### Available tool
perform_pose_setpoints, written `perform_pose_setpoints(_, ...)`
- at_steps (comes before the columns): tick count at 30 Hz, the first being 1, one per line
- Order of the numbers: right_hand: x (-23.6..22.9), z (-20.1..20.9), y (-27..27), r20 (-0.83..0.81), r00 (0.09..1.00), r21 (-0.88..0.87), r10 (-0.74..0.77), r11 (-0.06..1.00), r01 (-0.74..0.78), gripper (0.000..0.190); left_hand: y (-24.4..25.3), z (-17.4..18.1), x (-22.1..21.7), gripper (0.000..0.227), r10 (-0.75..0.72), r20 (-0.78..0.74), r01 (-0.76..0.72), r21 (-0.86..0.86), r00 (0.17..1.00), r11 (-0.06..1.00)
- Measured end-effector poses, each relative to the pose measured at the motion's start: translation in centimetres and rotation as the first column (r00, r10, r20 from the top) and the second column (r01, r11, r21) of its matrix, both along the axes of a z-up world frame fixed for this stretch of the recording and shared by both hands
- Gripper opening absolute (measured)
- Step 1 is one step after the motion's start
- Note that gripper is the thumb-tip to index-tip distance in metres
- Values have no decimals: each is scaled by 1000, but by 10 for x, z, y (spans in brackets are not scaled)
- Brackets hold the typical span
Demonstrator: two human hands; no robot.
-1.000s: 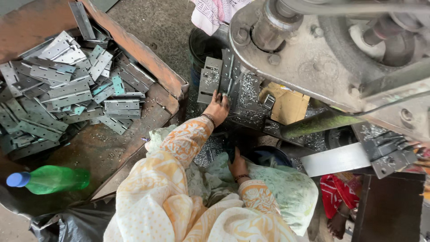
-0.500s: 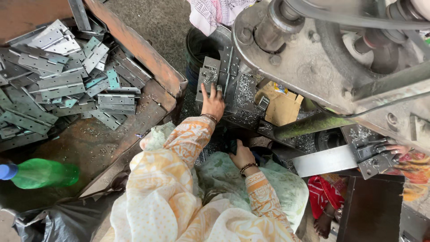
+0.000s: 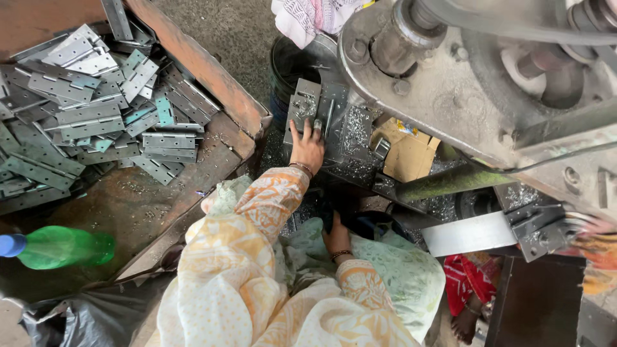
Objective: The person sits on the floor and repeatedly places metal hinge pieces into a press machine, activates the press, and removes the processed pieces. The person handles the metal pieces by hand and operates the machine lever with the right hand.
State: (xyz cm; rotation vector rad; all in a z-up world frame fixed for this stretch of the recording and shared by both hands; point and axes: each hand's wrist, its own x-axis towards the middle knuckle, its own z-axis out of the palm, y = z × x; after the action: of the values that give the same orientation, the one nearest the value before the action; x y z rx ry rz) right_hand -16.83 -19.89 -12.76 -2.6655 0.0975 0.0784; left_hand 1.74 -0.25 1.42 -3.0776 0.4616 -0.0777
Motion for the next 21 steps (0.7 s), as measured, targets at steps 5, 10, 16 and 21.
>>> perform_pose_setpoints(5,13,63,-1,-235,972,-92,-11,996,-11,79,-5,-12,13,42,38,21,-36,-96,999,995)
perform_pose_setpoints(10,24,75,-8,-309,951,-157,16,985,-67,75,-13,-11,45,43,56,-15,-57,-106,998,993)
perform_pose_setpoints(16,1,1,0,-140,988,-72,-65,996,55,83,-14,-18,40,41,34,-37,-37,-109,999,993)
perform_pose_setpoints(21,-1,-13,0,-59,998,-1,-28,1000,28,82,-7,-18,19,46,21,-39,-24,-72,999,997)
